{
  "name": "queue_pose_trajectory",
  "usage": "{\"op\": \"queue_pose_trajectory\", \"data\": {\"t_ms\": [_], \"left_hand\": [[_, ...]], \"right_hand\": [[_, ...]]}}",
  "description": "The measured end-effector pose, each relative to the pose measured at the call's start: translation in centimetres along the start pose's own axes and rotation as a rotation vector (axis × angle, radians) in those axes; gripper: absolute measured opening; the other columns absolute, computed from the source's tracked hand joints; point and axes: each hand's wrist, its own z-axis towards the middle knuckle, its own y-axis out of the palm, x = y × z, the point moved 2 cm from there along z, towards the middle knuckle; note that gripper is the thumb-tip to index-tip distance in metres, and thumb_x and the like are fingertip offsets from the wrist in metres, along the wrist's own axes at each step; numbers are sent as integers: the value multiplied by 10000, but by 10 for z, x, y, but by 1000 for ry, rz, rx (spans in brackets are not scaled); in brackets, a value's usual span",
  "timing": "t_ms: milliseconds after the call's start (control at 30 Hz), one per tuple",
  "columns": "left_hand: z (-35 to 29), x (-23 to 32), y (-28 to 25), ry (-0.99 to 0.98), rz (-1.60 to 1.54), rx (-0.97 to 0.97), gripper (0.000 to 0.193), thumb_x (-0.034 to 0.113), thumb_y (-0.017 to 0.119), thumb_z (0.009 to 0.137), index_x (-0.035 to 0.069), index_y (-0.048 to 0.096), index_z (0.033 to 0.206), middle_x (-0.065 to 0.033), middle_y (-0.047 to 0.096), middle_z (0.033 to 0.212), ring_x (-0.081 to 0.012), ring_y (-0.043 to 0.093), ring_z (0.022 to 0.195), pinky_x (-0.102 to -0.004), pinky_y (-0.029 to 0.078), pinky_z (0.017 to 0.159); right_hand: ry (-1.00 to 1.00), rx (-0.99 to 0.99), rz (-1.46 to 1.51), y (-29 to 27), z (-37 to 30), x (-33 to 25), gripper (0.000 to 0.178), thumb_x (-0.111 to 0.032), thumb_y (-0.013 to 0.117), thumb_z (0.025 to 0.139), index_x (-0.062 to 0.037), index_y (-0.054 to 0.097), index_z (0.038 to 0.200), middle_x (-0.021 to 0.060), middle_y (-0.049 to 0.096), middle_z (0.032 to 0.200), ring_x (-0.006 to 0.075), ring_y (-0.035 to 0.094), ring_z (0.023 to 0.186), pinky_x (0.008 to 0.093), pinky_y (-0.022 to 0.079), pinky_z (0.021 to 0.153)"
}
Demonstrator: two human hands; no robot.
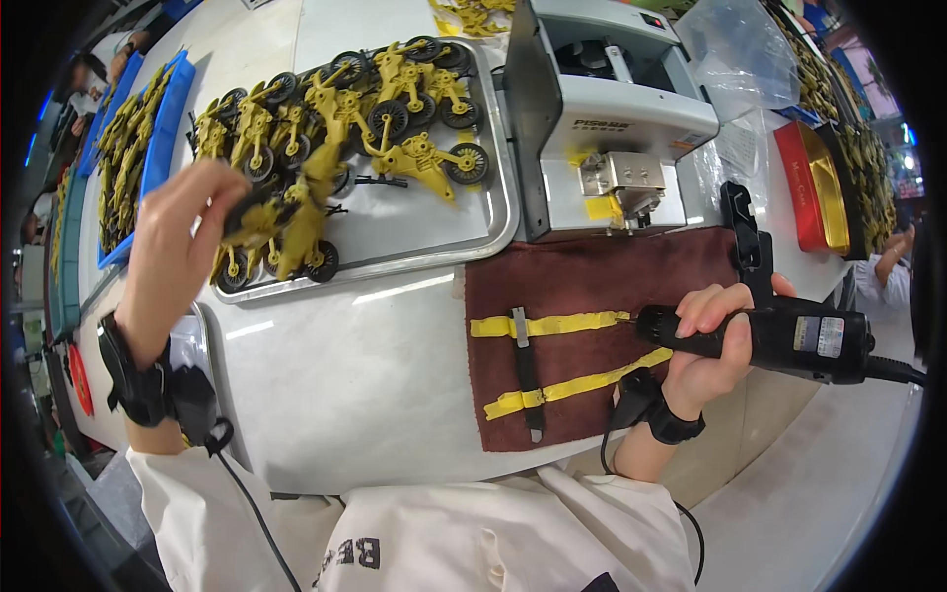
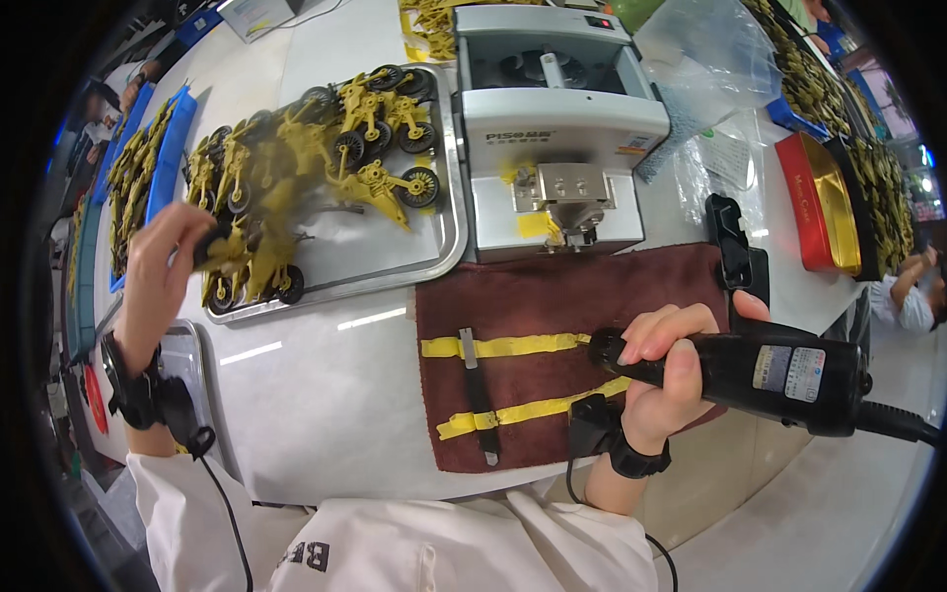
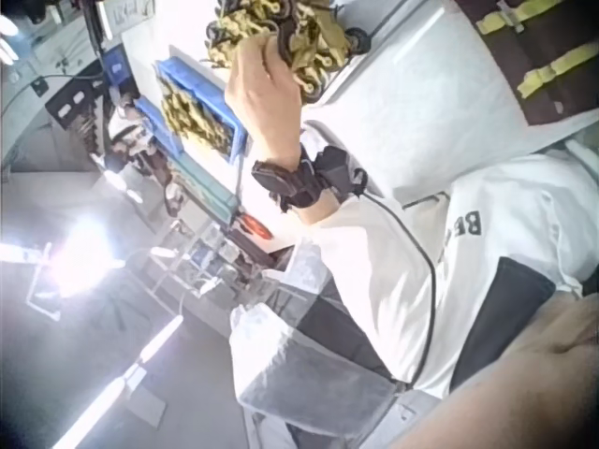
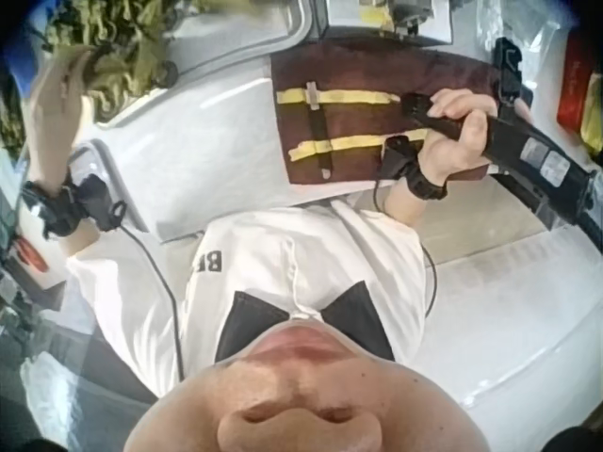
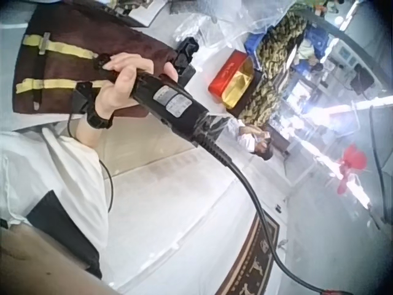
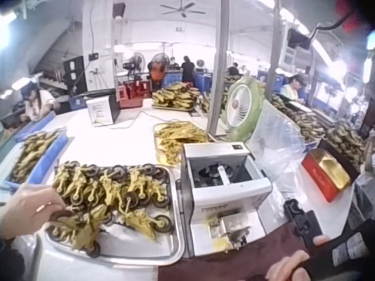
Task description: The recorder uses an electric screwdriver to attach components to yellow toy motorcycle frames on an assembly line.
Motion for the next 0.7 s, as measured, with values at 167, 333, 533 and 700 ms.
{"op": "queue_pose_trajectory", "data": {"t_ms": [167,333,533,700], "left_hand": [[-3,-17,-20,-102,125,145,51,-33,514,853,-25,540,896,-137,542,754,-248,530,647,-302,432,618],[-12,65,-9,48,202,440,70,-13,489,871,-32,554,888,-133,588,818,-247,572,717,-307,473,702],[8,152,83,562,-210,383,198,126,621,568,62,563,745,-51,595,797,-181,580,690,-251,420,553],[0,168,141,592,-366,-25,481,216,729,657,46,574,1079,-137,570,1128,-300,570,1007,-400,442,833]], "right_hand": [[0,54,-25,-4,0,-3,590,-209,552,810,-32,256,1288,84,456,585,169,425,430,300,404,445],[-19,69,-46,-9,-5,-1,580,-199,544,814,-29,260,1290,77,447,583,165,426,446,306,404,446],[16,45,41,0,0,0,574,-167,563,824,-22,261,1291,98,462,591,190,448,444,322,420,455],[33,32,-20,-9,-1,1,543,-202,511,857,-42,246,1303,84,458,616,178,451,468,333,414,494]]}}
